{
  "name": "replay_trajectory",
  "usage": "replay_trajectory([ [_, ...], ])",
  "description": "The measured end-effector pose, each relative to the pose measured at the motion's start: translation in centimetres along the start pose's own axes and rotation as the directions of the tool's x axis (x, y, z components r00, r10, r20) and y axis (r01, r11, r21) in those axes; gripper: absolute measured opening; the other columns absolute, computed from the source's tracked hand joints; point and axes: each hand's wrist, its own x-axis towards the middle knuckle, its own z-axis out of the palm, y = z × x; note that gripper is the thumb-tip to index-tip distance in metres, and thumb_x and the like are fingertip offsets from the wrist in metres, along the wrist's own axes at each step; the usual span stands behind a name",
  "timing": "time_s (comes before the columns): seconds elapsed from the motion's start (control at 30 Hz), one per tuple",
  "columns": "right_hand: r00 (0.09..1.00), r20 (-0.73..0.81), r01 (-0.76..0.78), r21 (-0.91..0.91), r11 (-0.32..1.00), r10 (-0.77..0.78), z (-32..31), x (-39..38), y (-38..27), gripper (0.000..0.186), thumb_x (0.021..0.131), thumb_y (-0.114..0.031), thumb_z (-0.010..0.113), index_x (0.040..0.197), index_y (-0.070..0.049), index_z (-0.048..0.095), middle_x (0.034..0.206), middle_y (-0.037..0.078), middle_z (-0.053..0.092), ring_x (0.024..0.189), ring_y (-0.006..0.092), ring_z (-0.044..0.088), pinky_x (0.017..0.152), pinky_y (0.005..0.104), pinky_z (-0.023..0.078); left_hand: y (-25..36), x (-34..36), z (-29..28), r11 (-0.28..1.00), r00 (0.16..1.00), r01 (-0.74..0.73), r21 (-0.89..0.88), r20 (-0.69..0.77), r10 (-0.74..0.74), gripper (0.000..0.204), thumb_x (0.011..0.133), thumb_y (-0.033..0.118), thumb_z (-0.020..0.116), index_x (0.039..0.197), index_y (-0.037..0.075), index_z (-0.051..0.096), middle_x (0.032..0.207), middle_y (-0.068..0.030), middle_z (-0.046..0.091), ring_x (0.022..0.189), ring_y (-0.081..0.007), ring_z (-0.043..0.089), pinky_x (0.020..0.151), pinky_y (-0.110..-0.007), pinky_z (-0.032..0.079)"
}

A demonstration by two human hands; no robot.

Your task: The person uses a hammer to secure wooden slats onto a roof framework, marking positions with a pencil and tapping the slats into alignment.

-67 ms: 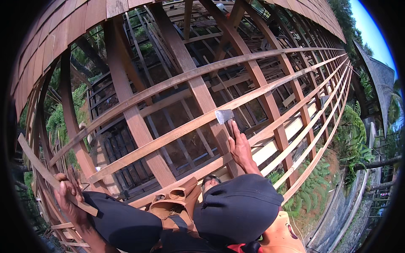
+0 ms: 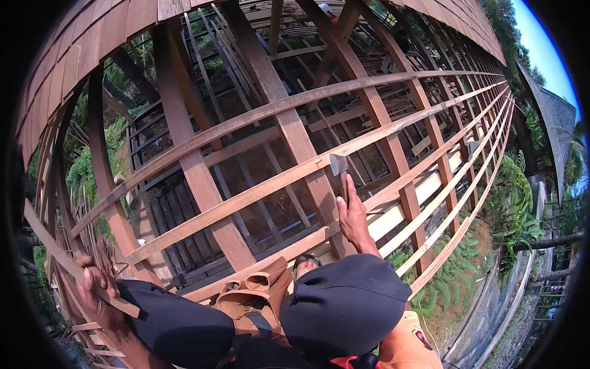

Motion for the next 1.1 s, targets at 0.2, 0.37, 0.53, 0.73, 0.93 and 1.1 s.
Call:
replay_trajectory([
  [0.2,0.879,0.24,-0.399,0.843,0.361,0.411,-3.7,7.1,-0.9,0.025,0.105,-0.028,0.035,0.115,-0.008,0.045,0.09,0.005,0.058,0.07,0.0114,0.058,0.058,0.0257,0.051,1.0,-1.2,-4.6,0.984,0.995,-0.085,-0.16,0.041,0.092,0.03,0.106,0.017,0.041,0.124,-0.007,0.041,0.072,-0.003,0.042,0.051,-0.0092,0.044,0.046,-0.021,0.045],
  [0.37,0.745,0.6,-0.622,0.464,0.631,0.292,-0.8,6.9,2.5,0.022,0.097,-0.023,0.061,0.104,-0.009,0.045,0.074,0.001,0.051,0.056,0.0093,0.049,0.048,0.0273,0.045,-0.3,-0.5,-4.3,0.968,0.989,-0.044,-0.247,0.123,0.077,0.03,0.105,0.017,0.041,0.125,-0.006,0.041,0.071,-0.0033,0.041,0.053,-0.0097,0.045,0.046,-0.021,0.045],
  [0.53,0.825,0.512,0.207,0.121,0.971,-0.24,-1.1,1.8,-7.6,0.036,0.094,-0.022,0.062,0.123,-0.006,0.046,0.1,0.024,0.06,0.092,0.0457,0.06,0.073,0.0502,0.048,-1.1,0.5,-2.3,0.972,0.994,-0.032,-0.234,0.091,0.055,0.029,0.105,0.017,0.041,0.124,-0.006,0.041,0.07,-0.0033,0.043,0.05,-0.0085,0.045,0.045,-0.02,0.045],
  [0.73,0.628,0.613,0.57,0.057,0.82,-0.479,2.8,-0.2,-11.5,0.062,0.095,-0.014,0.055,0.147,-0.042,0.037,0.103,0.016,0.049,0.084,0.0312,0.06,0.068,0.0419,0.052,-2.7,2.5,-0.1,0.99,0.997,0.032,-0.135,0.071,-0.022,0.029,0.106,0.02,0.043,0.123,-0.003,0.044,0.07,-0.0018,0.044,0.051,-0.0067,0.047,0.044,-0.019,0.044],
  [0.93,0.991,0.056,-0.127,0.068,0.99,0.124,-0.1,3.1,-0.2,0.064,0.097,-0.021,0.056,0.155,-0.024,0.028,0.125,0.025,0.056,0.11,0.0415,0.061,0.094,0.0433,0.049,-1.2,1.1,-1.9,0.993,0.999,-0.024,-0.114,0.043,0.029,0.028,0.105,0.018,0.044,0.123,-0.003,0.044,0.07,-0.0026,0.044,0.051,-0.0073,0.047,0.044,-0.02,0.045],
  [1.1,0.917,0.218,-0.346,0.849,0.398,0.334,-6.0,7.4,0.7,0.048,0.102,-0.026,0.051,0.146,-0.013,0.037,0.095,0.004,0.059,0.077,0.0102,0.062,0.062,0.0251,0.054,0.7,-0.7,-4.3,0.978,0.999,-0.036,-0.204,-0.03,0.03,0.031,0.105,0.016,0.04,0.126,-0.006,0.037,0.071,-0.0044,0.043,0.05,-0.0098,0.044,0.045,-0.021,0.046],
])
